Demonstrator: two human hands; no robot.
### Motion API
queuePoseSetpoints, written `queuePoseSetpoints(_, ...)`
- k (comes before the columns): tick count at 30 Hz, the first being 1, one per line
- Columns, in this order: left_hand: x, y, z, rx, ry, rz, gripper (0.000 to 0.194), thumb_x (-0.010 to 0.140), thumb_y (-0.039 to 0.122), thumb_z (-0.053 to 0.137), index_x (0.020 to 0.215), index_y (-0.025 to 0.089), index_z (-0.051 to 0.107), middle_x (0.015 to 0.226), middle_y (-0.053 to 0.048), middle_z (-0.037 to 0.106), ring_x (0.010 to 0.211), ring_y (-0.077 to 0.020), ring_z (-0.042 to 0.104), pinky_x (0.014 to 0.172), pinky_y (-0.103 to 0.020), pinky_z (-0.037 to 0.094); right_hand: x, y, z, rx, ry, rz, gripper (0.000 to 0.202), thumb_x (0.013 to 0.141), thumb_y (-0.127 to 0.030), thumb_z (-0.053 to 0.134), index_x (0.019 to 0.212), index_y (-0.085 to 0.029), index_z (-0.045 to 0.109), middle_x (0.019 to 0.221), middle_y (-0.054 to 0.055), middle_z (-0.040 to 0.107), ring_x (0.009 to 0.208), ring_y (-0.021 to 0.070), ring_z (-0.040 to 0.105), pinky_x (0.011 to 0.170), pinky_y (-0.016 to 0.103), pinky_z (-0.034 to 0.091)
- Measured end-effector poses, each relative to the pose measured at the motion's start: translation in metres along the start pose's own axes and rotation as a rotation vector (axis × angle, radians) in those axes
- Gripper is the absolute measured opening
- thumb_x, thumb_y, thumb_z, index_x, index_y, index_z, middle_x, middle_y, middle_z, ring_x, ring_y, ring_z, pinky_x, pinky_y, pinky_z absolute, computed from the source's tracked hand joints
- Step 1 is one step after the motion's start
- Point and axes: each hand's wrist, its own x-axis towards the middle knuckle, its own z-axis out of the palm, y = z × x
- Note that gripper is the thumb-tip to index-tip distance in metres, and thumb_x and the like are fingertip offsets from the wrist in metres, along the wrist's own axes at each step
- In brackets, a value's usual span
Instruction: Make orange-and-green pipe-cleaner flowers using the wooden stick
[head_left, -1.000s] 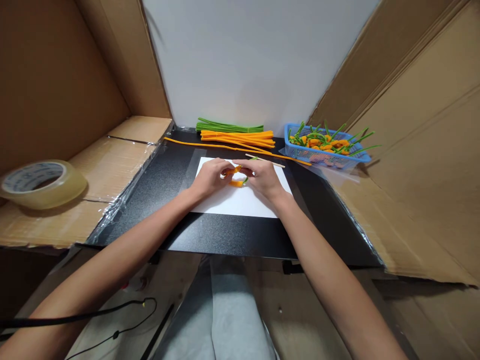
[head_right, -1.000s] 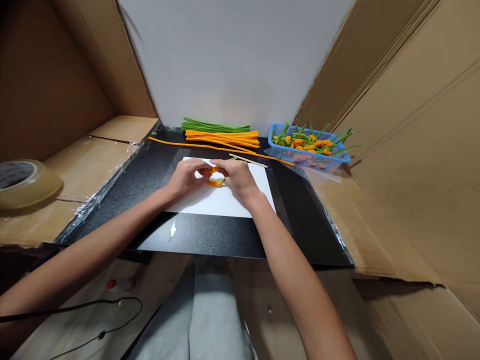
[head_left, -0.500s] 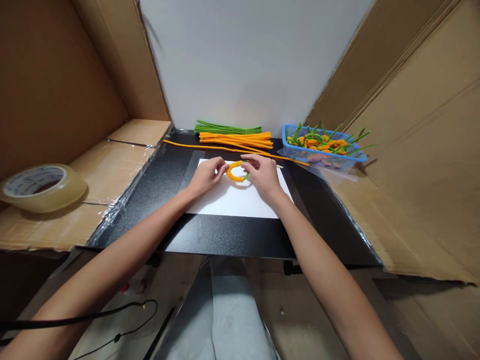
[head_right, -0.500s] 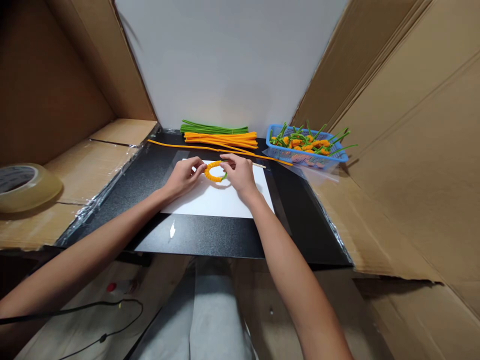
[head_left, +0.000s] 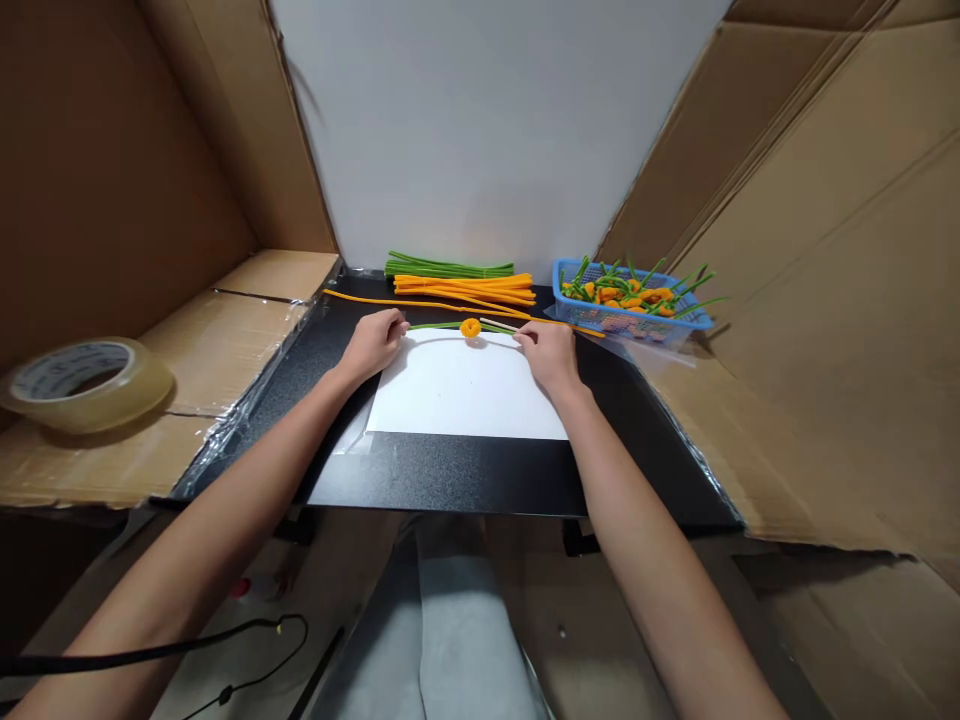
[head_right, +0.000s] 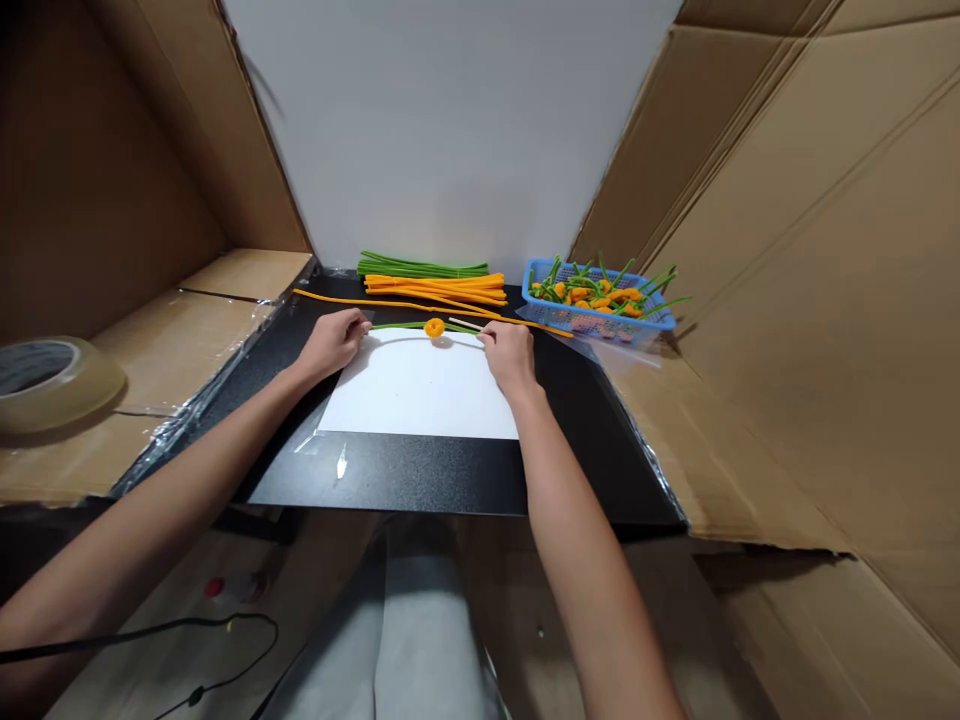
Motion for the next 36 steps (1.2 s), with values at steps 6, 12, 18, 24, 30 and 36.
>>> queuePoseSetpoints(6, -0.003, 0.012, 0.002, -0.089, 0.002, -0.085, 0.042, 0.099, 0.046, 0.04, 0.095, 0.017, 0.069, 0.089, -0.007, 0.072, 0.079, -0.019, 0.061, 0.069, -0.028, 0.04, -0.004, -0.012, 0.007, 0.006, -0.065, -0.056, 0.017, 0.083, -0.02, 0.062, 0.082, -0.018, 0.079, 0.082, 0.008, 0.077, 0.075, 0.022, 0.067, 0.071, 0.031, 0.043)
queuePoseSetpoints(12, -0.005, 0.035, 0.006, -0.076, -0.248, 0.073, 0.042, 0.089, 0.056, 0.057, 0.09, 0.018, 0.074, 0.086, -0.006, 0.069, 0.078, -0.0197, 0.059, 0.07, -0.03, 0.042, -0.006, -0.021, 0.018, 0.191, -0.031, -0.049, 0.012, 0.08, -0.021, 0.067, 0.076, -0.018, 0.078, 0.073, 0.004, 0.074, 0.066, 0.018, 0.064, 0.068, 0.029, 0.044)
queuePoseSetpoints(18, -0.008, 0.041, 0.014, -0.17, -0.264, 0.034, 0.02, 0.079, 0.037, 0.073, 0.08, 0.017, 0.07, 0.078, -0.004, 0.07, 0.065, -0.0148, 0.058, 0.062, -0.026, 0.042, -0.011, -0.032, 0.019, 0.042, -0.014, -0.103, 0.013, 0.082, -0.023, 0.07, 0.089, -0.019, 0.079, 0.085, 0.009, 0.068, 0.085, 0.0252, 0.058, 0.079, 0.038, 0.045)
queuePoseSetpoints(24, -0.011, 0.042, 0.017, -0.321, -0.261, 0.014, 0.026, 0.084, 0.041, 0.067, 0.095, 0.017, 0.069, 0.071, -0.001, 0.07, 0.057, -0.0126, 0.057, 0.056, -0.023, 0.042, -0.013, -0.05, 0.018, -0.037, -0.087, -0.393, 0.015, 0.091, -0.024, 0.062, 0.092, -0.02, 0.076, 0.095, 0.009, 0.071, 0.098, 0.0278, 0.056, 0.087, 0.042, 0.04)
queuePoseSetpoints(30, -0.008, 0.048, 0.014, -0.337, -0.31, -0.014, 0.037, 0.09, 0.047, 0.054, 0.082, 0.016, 0.073, 0.064, 0.0, 0.067, 0.058, -0.0134, 0.055, 0.055, -0.024, 0.038, -0.013, -0.047, 0.025, 0.187, -0.16, -0.326, 0.026, 0.09, -0.009, 0.05, 0.098, -0.017, 0.073, 0.092, 0.008, 0.073, 0.083, 0.0206, 0.064, 0.076, 0.03, 0.045)
queuePoseSetpoints(36, -0.005, 0.036, 0.005, -0.129, -0.236, 0.16, 0.029, 0.088, 0.03, 0.051, 0.073, 0.016, 0.072, 0.071, -0.005, 0.069, 0.065, -0.0161, 0.059, 0.062, -0.026, 0.04, -0.01, -0.033, 0.024, 0.186, -0.254, -0.353, 0.039, 0.075, 0.002, 0.048, 0.094, -0.017, 0.076, 0.081, 0.004, 0.074, 0.073, 0.0177, 0.065, 0.071, 0.026, 0.045)
